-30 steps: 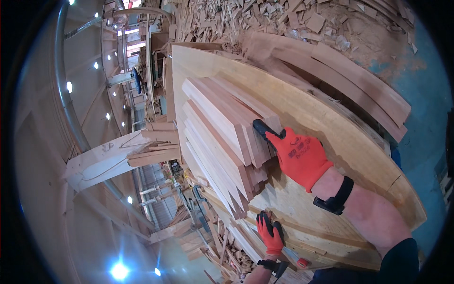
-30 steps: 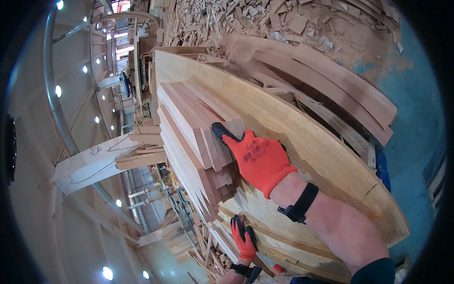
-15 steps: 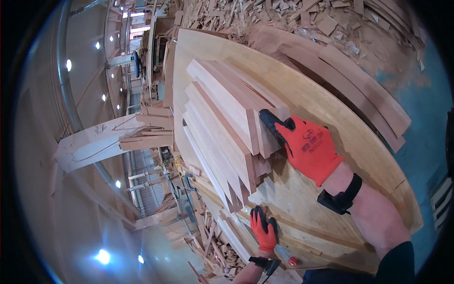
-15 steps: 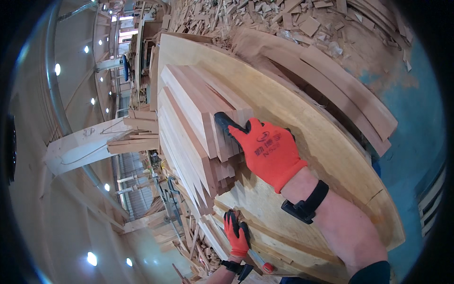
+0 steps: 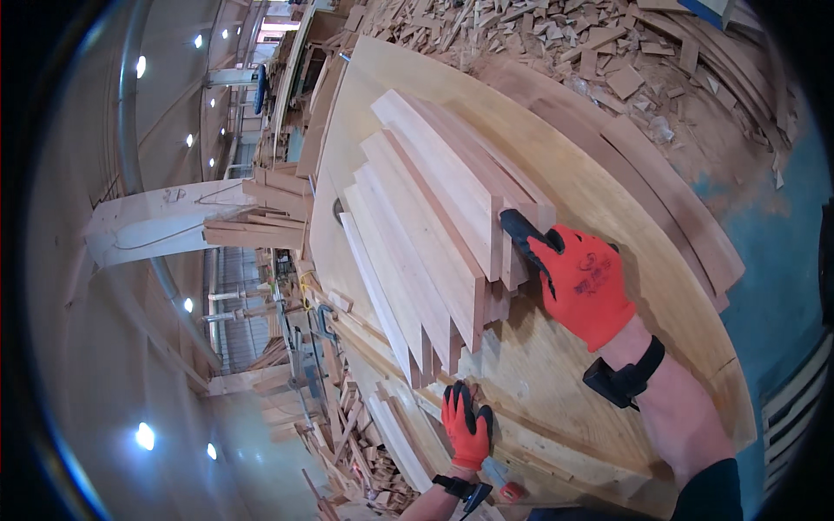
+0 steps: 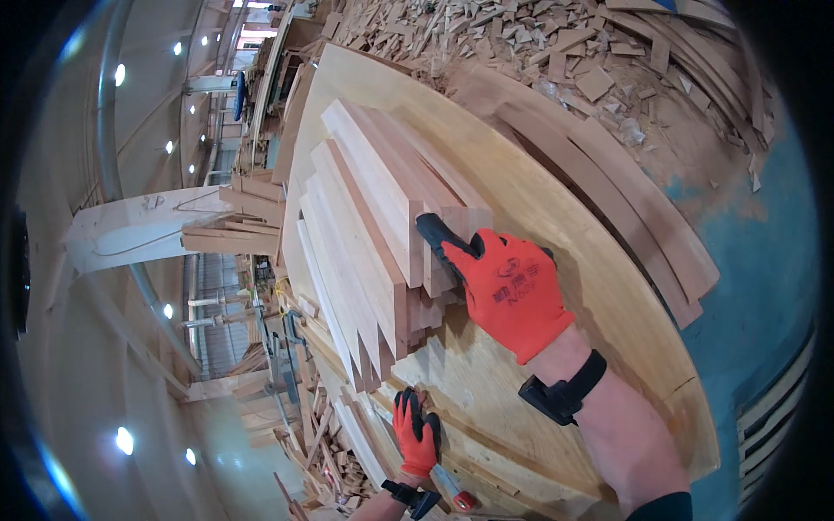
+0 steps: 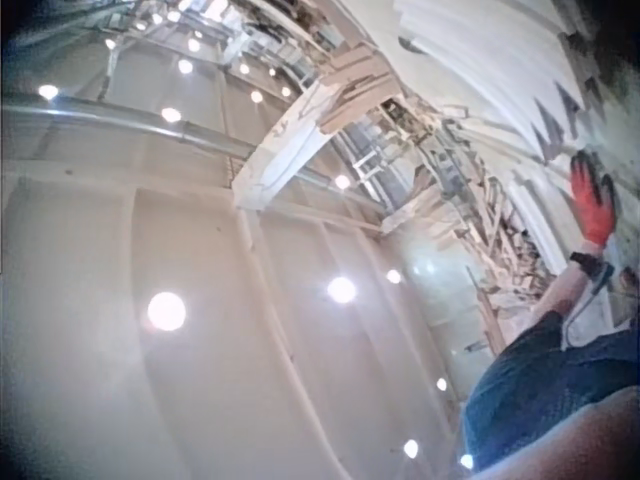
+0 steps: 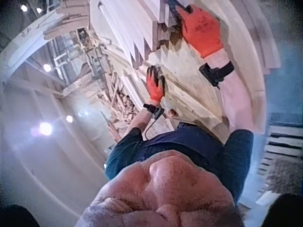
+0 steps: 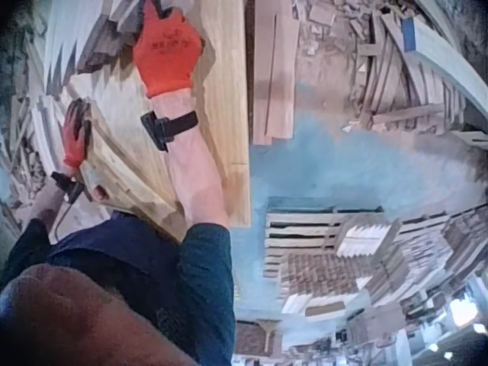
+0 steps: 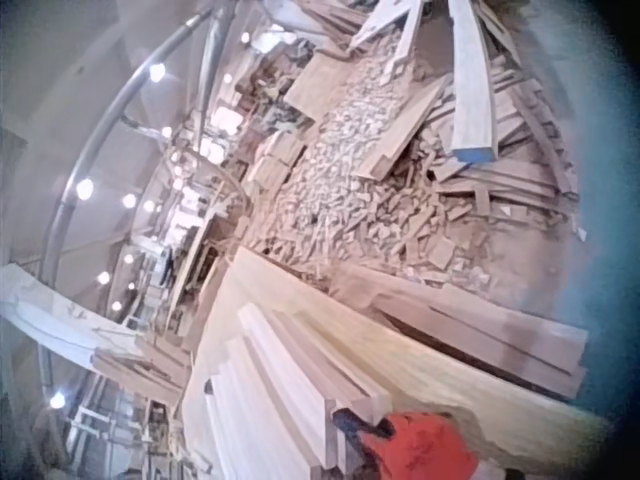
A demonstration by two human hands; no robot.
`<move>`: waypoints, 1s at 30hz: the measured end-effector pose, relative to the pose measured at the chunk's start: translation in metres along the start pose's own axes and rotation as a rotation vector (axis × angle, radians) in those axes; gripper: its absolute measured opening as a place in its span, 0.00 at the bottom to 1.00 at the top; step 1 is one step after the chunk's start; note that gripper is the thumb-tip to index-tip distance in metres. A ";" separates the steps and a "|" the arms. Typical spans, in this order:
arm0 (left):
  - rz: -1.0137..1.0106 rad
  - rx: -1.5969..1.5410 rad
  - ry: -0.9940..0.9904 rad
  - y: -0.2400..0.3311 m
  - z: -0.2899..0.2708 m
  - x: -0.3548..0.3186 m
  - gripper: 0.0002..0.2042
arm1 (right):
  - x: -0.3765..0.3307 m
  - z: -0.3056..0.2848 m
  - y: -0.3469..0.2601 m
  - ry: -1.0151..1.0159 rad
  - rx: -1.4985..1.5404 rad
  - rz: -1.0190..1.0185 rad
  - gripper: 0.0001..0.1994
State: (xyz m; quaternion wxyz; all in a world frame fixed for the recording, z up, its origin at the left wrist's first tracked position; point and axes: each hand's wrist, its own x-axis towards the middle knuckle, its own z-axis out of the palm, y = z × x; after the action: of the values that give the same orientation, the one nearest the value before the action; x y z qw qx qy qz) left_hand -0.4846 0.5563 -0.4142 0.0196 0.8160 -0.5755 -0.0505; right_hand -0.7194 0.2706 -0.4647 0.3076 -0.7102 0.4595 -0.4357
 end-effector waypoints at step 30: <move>0.012 -0.048 0.178 -0.002 -0.005 -0.005 0.27 | -0.005 -0.030 -0.032 0.225 0.092 -0.257 0.28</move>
State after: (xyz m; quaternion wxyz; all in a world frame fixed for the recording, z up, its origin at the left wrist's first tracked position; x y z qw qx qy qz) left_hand -0.4835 0.5611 -0.4090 0.0906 0.8130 -0.5751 0.0084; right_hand -0.7350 0.2861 -0.4269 0.2281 -0.6951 0.3761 -0.5686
